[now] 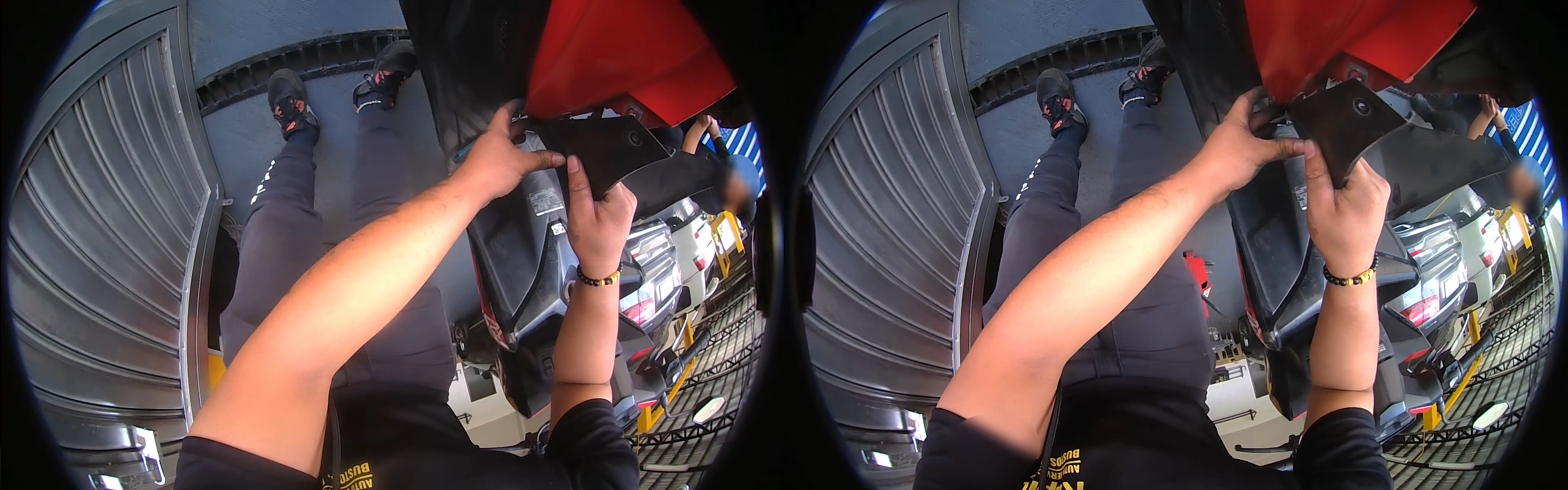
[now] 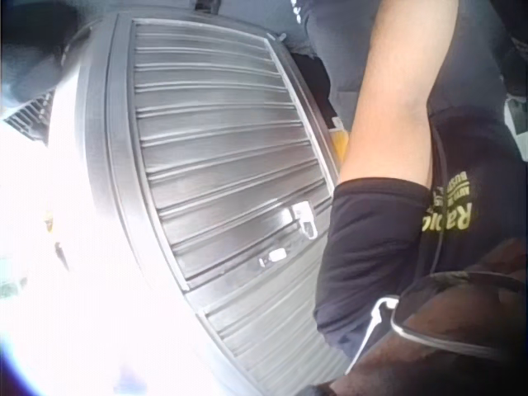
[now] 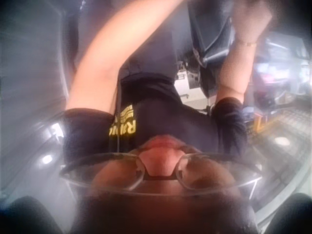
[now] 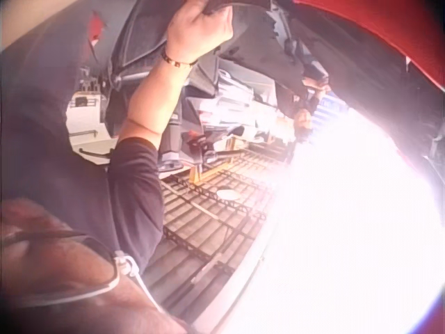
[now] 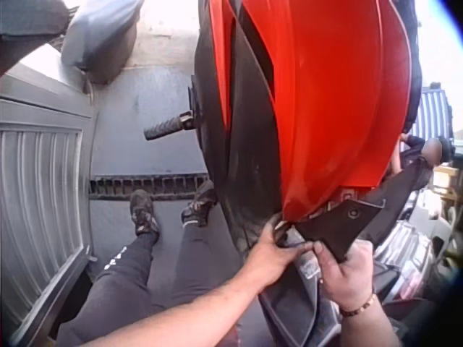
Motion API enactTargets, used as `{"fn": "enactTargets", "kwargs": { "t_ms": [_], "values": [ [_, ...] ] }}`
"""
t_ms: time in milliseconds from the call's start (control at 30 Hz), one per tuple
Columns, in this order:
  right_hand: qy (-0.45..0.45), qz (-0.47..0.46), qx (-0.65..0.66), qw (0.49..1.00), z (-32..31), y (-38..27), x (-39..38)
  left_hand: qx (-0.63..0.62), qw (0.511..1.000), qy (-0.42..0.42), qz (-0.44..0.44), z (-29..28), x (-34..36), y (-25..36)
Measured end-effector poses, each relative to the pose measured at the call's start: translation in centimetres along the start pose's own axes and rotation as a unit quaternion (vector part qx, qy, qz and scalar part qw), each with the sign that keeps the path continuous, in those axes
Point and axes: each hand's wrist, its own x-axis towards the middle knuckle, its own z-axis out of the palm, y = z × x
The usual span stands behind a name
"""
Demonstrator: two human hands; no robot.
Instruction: The person disassembles the body panel of a red scooter using a socket wrench and a screwdriver, removing bolts and prying the plastic clips to detach the panel.
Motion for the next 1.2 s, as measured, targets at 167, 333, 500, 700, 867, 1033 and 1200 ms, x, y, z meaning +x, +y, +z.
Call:
{"fn": "enactTargets", "kwargs": {
  "t_ms": [167,333,500,700,867,1033,1200],
  "values": [
    [0.063,-0.005,0.011,0.998,1.4,-0.1,-1.3,-0.105,0.994,-0.038,0.018,-0.8,0.2,-0.4],
    [0.111,0.007,0.049,0.993,2.3,0.9,-1.9,0.009,0.999,-0.029,0.009,-0.9,-0.3,0.2],
    [0.107,0.007,0.068,0.992,2.2,0.6,-1.8,0.031,0.999,-0.011,0.022,-1.0,-0.2,0.0],
    [0.110,0.007,0.074,0.991,2.3,0.5,-1.8,0.076,0.996,0.007,0.039,-1.3,0.1,-0.3],
    [0.047,0.069,0.003,0.996,1.1,-0.2,-1.8,0.068,0.996,0.018,0.047,-0.8,0.5,-0.6],
    [0.033,0.002,-0.077,0.996,1.3,2.8,-4.3,0.023,0.999,0.036,0.022,0.0,1.2,-1.7],
    [-0.016,-0.005,-0.057,0.998,0.4,3.0,-4.0,-0.031,0.999,0.015,-0.004,0.2,1.8,-2.9]
  ]
}}
